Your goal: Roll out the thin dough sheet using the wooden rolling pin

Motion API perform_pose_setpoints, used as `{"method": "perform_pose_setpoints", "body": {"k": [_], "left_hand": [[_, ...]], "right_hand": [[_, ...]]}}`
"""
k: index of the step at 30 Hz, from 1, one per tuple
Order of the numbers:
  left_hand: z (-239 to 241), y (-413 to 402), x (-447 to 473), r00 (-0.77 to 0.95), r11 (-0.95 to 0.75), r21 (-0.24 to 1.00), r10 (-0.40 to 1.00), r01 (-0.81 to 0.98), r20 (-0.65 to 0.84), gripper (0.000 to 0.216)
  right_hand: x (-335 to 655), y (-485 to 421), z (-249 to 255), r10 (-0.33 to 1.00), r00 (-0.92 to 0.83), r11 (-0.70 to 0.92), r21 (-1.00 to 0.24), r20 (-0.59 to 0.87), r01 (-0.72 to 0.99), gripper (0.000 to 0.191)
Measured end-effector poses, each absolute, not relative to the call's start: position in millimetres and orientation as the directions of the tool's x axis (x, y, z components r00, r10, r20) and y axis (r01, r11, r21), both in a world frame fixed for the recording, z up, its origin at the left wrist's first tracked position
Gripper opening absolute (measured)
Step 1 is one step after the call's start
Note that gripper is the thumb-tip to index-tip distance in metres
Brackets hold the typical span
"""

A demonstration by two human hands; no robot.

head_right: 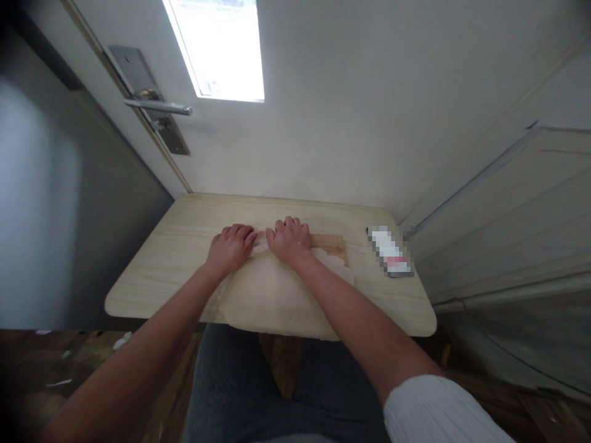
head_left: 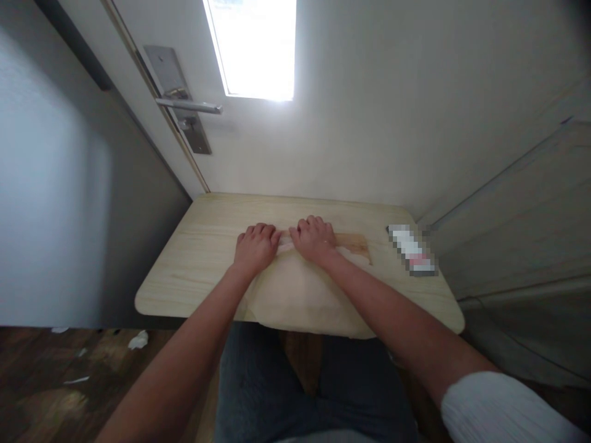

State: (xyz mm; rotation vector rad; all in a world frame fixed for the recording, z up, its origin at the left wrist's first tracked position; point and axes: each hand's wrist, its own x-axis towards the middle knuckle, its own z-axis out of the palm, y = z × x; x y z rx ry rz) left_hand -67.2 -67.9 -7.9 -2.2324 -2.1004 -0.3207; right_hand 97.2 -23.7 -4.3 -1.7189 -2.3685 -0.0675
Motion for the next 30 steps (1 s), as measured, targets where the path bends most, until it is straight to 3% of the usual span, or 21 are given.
{"method": "perform_pose_setpoints", "body": {"k": [21,30], "left_hand": [[-8,-24,-82,0.055,-0.067,0.190,0.996,0.980,0.067,0.046],[-6,-12,-88,0.064,-0.074,0.144,0.995,0.987,0.074,0.061]], "right_hand": [[82,14,1,0.979,-0.196,0.183,-0.164,-0.064,0.969,0.064],[76,27,3,0.986,-0.153,0.135,-0.208,-0.072,0.969,0.066]]}}
